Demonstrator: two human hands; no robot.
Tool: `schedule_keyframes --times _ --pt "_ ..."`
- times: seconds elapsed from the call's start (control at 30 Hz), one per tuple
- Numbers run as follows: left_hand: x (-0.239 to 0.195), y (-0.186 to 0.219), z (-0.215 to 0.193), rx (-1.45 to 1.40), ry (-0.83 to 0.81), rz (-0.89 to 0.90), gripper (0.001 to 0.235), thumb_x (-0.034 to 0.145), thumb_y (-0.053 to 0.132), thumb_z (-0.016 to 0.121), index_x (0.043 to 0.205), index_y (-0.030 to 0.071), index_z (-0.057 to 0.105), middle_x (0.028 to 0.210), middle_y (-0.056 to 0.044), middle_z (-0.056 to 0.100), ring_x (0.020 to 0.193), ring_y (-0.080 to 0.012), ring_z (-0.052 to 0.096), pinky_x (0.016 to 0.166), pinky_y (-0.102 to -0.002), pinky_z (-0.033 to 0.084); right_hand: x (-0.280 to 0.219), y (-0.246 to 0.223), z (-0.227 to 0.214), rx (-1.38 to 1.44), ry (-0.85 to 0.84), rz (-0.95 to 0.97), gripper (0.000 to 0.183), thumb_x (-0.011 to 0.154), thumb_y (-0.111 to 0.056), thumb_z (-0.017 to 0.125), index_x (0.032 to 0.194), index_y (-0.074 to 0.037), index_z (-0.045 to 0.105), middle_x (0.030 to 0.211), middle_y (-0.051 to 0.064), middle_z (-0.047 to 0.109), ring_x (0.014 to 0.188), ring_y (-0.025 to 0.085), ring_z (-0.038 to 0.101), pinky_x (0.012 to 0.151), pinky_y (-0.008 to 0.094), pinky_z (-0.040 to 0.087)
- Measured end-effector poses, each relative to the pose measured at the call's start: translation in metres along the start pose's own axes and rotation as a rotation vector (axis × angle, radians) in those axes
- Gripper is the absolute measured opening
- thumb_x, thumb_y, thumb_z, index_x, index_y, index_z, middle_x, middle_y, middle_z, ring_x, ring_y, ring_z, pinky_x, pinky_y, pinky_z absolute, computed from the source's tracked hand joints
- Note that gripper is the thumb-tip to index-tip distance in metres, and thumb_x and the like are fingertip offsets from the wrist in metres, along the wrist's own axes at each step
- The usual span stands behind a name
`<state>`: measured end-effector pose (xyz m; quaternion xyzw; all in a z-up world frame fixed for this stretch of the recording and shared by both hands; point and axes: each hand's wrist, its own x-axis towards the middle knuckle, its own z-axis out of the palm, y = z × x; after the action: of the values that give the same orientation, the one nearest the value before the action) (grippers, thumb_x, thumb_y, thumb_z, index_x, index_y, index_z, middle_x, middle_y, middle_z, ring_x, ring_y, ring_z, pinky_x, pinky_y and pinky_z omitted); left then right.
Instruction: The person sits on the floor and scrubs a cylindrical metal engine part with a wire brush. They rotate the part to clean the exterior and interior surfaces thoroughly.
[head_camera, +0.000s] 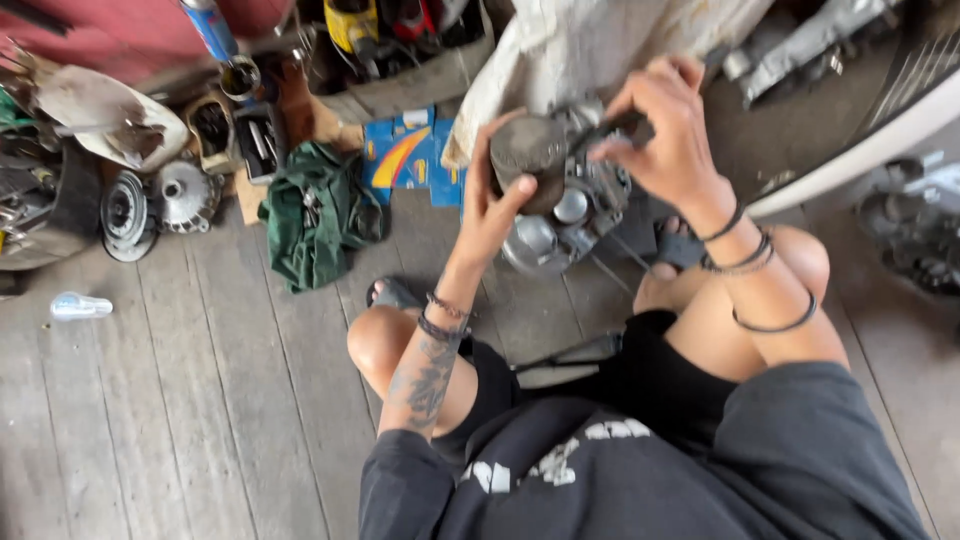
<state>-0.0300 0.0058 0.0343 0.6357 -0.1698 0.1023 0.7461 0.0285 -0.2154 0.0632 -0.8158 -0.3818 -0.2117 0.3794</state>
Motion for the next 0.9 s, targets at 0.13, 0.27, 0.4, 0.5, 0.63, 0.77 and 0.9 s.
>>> schedule_keyframes --times 0.13,0.27,0.4,0.5,0.63,0.77,0.9 --pt "0.019 0.007 -0.003 0.063 -0.017 0.062 0.064 0.101 0.055 0.061 0.145 0.012 0.047 0.144 -0.007 0.052 0.136 -0.0214 0.051 0.117 -0.036 0.04 0.016 0.004 -0.001 -0.029 0.027 -0.065 0.068 0.089 -0.071 0.044 0.084 -0.005 0.058 0.083 0.008 0.053 0.083 0.027 0.052 0.099 0.045 0.033" --pt "0.009 0.004 -0.004 0.059 -0.013 0.024 0.066 0.1 0.058 0.061 0.145 0.011 0.047 0.143 -0.007 0.052 0.134 -0.0202 0.052 0.116 -0.036 0.041 0.013 -0.003 -0.001 -0.02 0.034 -0.056 0.069 0.088 -0.073 0.045 0.084 -0.006 0.061 0.083 0.006 0.054 0.085 0.027 0.052 0.099 0.045 0.032" --pt "0.007 -0.023 -0.013 -0.065 -0.021 0.022 0.067 0.096 0.033 0.073 0.15 0.007 0.043 0.151 -0.016 0.047 0.133 -0.0237 0.051 0.115 -0.047 0.04 -0.008 0.02 0.028 0.105 0.087 -0.015 0.071 0.077 -0.083 0.067 0.084 -0.012 0.066 0.073 0.005 0.054 0.079 0.026 0.054 0.105 0.043 0.03" --pt "0.006 -0.002 -0.002 0.028 -0.001 0.034 0.065 0.099 0.054 0.064 0.144 0.012 0.047 0.144 -0.009 0.053 0.133 -0.0223 0.053 0.115 -0.037 0.044 0.002 0.004 0.004 -0.032 0.029 -0.041 0.069 0.091 -0.069 0.05 0.086 -0.001 0.059 0.08 0.006 0.054 0.079 0.024 0.048 0.104 0.043 0.032" --pt "0.012 0.001 -0.004 0.078 -0.015 0.034 0.065 0.101 0.052 0.061 0.146 0.01 0.045 0.146 -0.009 0.051 0.137 -0.0216 0.049 0.118 -0.036 0.039 0.008 0.002 0.0 -0.006 -0.017 -0.054 0.065 0.088 -0.07 0.05 0.083 -0.006 0.06 0.081 0.006 0.056 0.084 0.026 0.053 0.096 0.042 0.034" --pt "0.01 0.005 -0.004 0.049 -0.034 0.05 0.066 0.101 0.057 0.06 0.146 0.011 0.046 0.144 -0.008 0.05 0.135 -0.0206 0.05 0.116 -0.037 0.041 0.006 -0.002 0.005 -0.002 0.041 -0.064 0.067 0.088 -0.071 0.048 0.082 -0.004 0.052 0.081 0.009 0.046 0.081 0.027 0.046 0.092 0.043 0.034" --pt "0.005 0.002 -0.005 0.033 -0.017 -0.003 0.066 0.1 0.056 0.062 0.147 0.012 0.045 0.144 -0.009 0.05 0.133 -0.0215 0.052 0.114 -0.036 0.044 0.0 0.002 0.013 -0.018 0.007 -0.066 0.067 0.087 -0.072 0.046 0.08 -0.006 0.057 0.079 0.006 0.054 0.081 0.025 0.052 0.098 0.044 0.032"
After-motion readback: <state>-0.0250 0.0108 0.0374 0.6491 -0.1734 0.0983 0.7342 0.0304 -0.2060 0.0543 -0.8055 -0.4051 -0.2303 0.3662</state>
